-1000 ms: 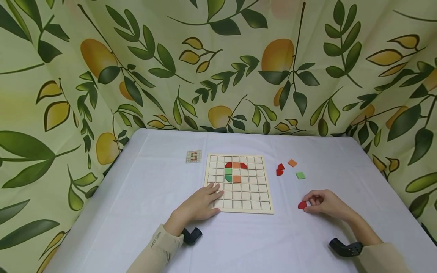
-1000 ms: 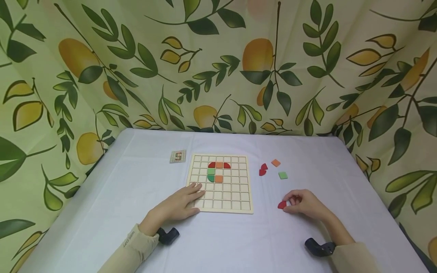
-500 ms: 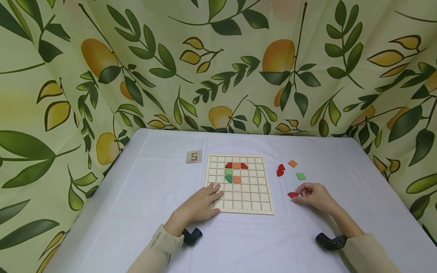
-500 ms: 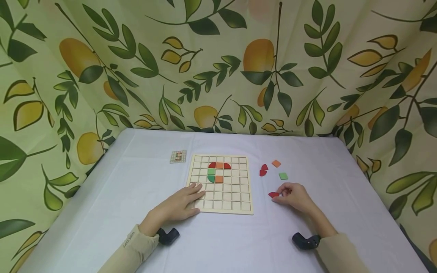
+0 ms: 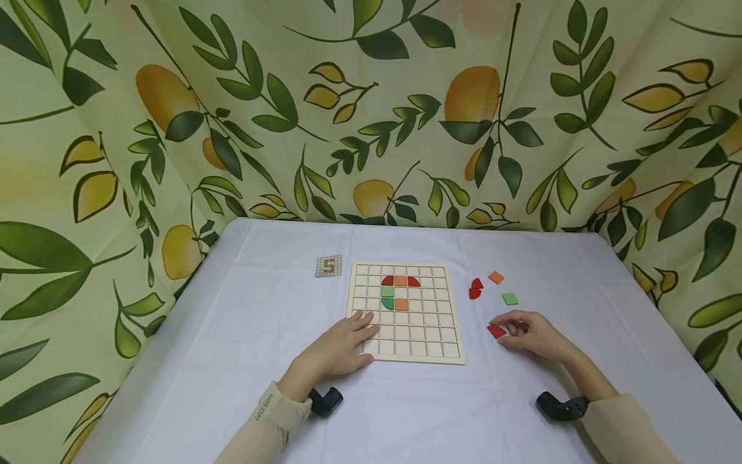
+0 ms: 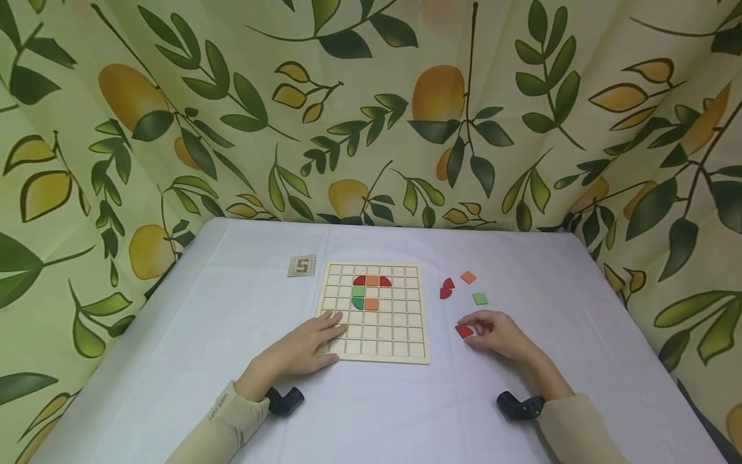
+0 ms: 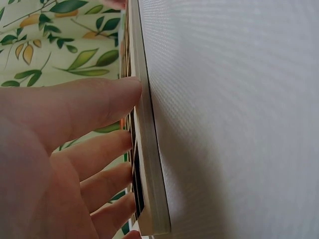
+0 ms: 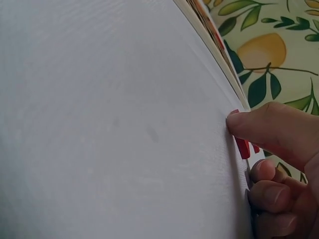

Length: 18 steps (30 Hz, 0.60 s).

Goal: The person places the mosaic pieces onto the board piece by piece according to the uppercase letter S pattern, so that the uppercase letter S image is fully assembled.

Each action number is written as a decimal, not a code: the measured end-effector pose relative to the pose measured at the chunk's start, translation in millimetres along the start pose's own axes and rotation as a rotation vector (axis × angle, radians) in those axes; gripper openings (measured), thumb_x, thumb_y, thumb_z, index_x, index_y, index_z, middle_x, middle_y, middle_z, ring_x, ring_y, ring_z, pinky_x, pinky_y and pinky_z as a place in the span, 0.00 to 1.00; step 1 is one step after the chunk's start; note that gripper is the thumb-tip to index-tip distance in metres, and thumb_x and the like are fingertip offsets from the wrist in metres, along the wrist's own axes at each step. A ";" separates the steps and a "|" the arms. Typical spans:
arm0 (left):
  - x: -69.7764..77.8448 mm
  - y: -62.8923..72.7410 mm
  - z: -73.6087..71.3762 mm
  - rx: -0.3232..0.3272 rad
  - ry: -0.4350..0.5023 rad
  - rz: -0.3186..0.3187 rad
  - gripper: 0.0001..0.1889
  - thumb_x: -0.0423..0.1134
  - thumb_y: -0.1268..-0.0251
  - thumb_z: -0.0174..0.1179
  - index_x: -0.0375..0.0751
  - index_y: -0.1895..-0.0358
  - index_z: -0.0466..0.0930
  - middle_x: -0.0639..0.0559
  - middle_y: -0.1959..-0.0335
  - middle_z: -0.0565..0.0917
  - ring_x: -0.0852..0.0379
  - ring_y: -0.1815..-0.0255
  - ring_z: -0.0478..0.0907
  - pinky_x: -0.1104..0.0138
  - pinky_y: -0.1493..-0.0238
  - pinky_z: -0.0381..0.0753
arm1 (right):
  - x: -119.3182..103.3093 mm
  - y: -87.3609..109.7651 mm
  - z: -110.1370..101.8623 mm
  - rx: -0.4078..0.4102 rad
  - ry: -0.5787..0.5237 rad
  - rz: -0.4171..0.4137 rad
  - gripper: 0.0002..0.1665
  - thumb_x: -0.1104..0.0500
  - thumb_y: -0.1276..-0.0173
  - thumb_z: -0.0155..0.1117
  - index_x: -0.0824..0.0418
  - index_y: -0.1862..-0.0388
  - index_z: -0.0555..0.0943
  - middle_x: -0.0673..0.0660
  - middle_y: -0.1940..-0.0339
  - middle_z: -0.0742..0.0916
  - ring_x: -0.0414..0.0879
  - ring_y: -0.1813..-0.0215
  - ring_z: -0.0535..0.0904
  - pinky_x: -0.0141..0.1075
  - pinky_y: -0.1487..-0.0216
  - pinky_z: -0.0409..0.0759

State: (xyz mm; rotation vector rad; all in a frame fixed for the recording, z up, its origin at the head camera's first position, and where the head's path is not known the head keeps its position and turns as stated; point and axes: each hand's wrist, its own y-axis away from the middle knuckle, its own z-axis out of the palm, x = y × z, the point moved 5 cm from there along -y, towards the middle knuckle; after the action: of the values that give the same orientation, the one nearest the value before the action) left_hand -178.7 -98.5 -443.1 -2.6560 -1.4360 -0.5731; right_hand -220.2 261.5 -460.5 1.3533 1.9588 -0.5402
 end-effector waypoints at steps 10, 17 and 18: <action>0.1 -1.2 0.1 0.003 -0.002 0.012 0.30 0.46 0.35 0.58 0.42 0.31 0.67 0.44 0.25 0.65 0.42 0.21 0.56 0.50 0.23 0.61 | 2.1 -2.8 1.1 0.040 0.008 0.020 0.16 0.64 0.44 0.71 0.69 0.57 0.84 0.48 0.78 0.71 0.33 0.76 0.64 0.27 0.78 0.63; 0.6 -0.8 -0.5 -0.006 0.010 -0.007 0.30 0.46 0.35 0.59 0.41 0.31 0.67 0.44 0.25 0.65 0.42 0.21 0.56 0.49 0.23 0.61 | 0.8 -3.9 2.0 0.069 -0.005 0.051 0.16 0.63 0.46 0.73 0.69 0.59 0.84 0.47 0.79 0.72 0.32 0.76 0.64 0.26 0.78 0.63; 0.6 -0.8 -0.6 -0.008 0.012 -0.012 0.30 0.46 0.35 0.59 0.42 0.31 0.67 0.44 0.25 0.65 0.42 0.21 0.56 0.49 0.23 0.61 | 0.5 -4.2 2.3 0.074 -0.009 0.053 0.16 0.63 0.46 0.74 0.69 0.59 0.84 0.47 0.79 0.72 0.32 0.76 0.64 0.26 0.78 0.63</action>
State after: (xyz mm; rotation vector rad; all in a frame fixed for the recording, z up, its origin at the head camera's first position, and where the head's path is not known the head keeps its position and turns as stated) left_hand -179.1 -97.7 -442.4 -2.6472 -1.4499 -0.5963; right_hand -223.5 258.7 -462.6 1.4422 1.9068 -0.5968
